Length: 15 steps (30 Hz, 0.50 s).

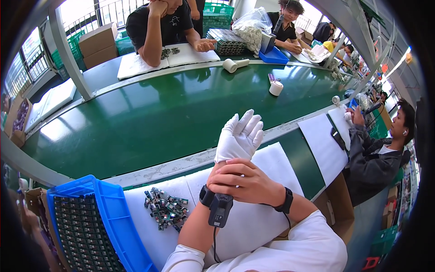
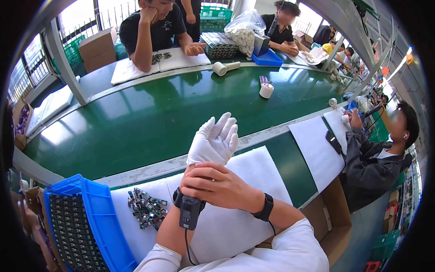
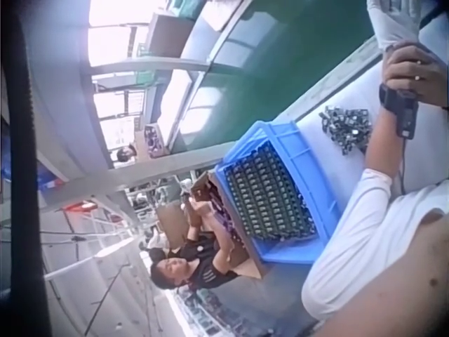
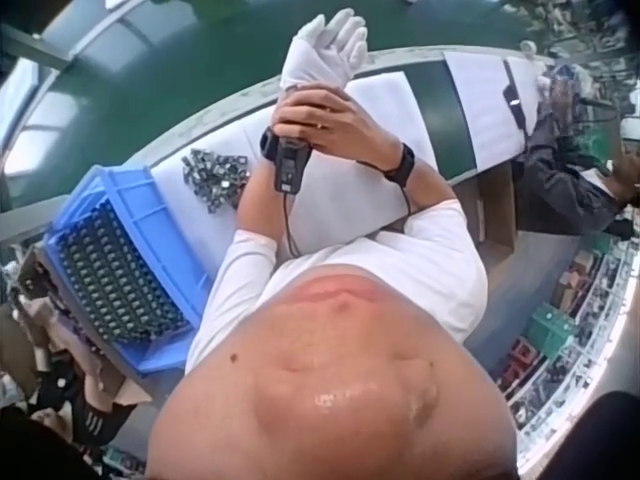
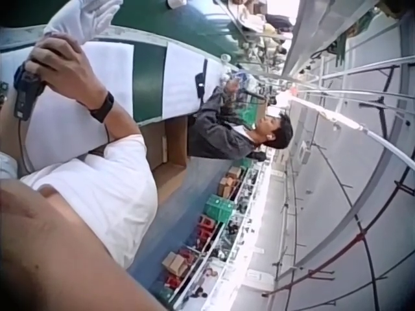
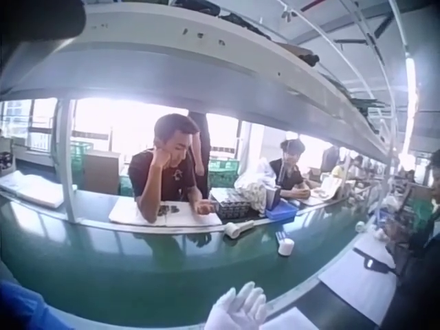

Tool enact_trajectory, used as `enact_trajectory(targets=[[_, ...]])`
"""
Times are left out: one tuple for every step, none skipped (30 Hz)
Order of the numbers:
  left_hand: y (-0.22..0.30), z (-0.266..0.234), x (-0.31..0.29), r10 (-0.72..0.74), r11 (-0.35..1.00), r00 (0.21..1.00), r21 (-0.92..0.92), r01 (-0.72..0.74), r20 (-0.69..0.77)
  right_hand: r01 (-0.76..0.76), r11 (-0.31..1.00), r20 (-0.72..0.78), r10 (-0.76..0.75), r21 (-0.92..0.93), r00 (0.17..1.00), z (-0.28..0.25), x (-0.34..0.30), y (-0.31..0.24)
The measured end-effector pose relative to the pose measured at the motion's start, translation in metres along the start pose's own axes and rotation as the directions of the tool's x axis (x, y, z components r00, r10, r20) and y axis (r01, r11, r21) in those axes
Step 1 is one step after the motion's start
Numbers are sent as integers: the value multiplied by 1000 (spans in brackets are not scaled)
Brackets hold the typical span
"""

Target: The person picks up a circuit board and a fan housing, connects the wires, and inserts the board into the housing. They then place the assembly on the conveyor belt and repeat the process with another set of components.

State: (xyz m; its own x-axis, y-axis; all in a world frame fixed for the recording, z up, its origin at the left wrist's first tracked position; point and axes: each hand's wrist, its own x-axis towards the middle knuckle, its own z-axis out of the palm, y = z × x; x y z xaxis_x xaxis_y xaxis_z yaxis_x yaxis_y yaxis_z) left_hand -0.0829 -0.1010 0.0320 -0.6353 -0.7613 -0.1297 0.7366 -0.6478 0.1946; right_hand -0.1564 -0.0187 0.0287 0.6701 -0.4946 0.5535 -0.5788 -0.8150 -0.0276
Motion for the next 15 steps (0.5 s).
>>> enact_trajectory(targets=[[0,-1,0,-4,1000,1000,-4,4,-3,2,1000,2,-2,-1,1000,0,0,0],[0,-2,2,-9,1000,1000,-7,9,-4,2,1000,1,-2,-1,1000,0,0,0],[1,-2,2,-9,1000,1000,-6,9,-4,2,1000,3,-2,-4,1000,1,-1,0],[1,-2,3,-24,999,1000,-49,24,-16,2,1000,4,-2,-7,1000,1,-1,0],[1,-3,4,-40,995,999,-91,37,-27,2,1000,6,-2,-10,1000,1,-2,1],[2,-3,5,-56,990,998,-134,50,-37,2,1000,6,-2,-12,1000,1,-3,1],[2,-4,5,-54,990,998,-134,49,-37,-1,1000,13,1,-15,1000,2,-4,1],[1,-5,6,-57,989,998,-137,52,-30,-5,1000,20,5,-19,1000,2,-5,0],[1,-6,6,-60,989,998,-140,56,-22,-8,1000,27,9,-23,1000,2,-5,0],[1,-6,6,-63,988,998,-144,60,-15,-7,1000,27,8,-21,1000,2,-4,0],[2,-6,6,-61,988,998,-144,58,-16,-3,1000,18,4,-12,1000,2,-2,0],[2,-3,5,-58,989,998,-140,54,-23,-2,1000,9,2,-5,1000,1,-1,0],[2,0,4,-54,990,998,-135,50,-30,0,1000,-1,0,1,1000,0,-1,0],[2,1,3,-50,991,998,-130,45,-38,0,1000,-1,0,1,1000,0,-1,0],[2,2,2,-51,990,998,-130,46,-37,5,1000,-6,-5,5,1000,0,-2,0]])
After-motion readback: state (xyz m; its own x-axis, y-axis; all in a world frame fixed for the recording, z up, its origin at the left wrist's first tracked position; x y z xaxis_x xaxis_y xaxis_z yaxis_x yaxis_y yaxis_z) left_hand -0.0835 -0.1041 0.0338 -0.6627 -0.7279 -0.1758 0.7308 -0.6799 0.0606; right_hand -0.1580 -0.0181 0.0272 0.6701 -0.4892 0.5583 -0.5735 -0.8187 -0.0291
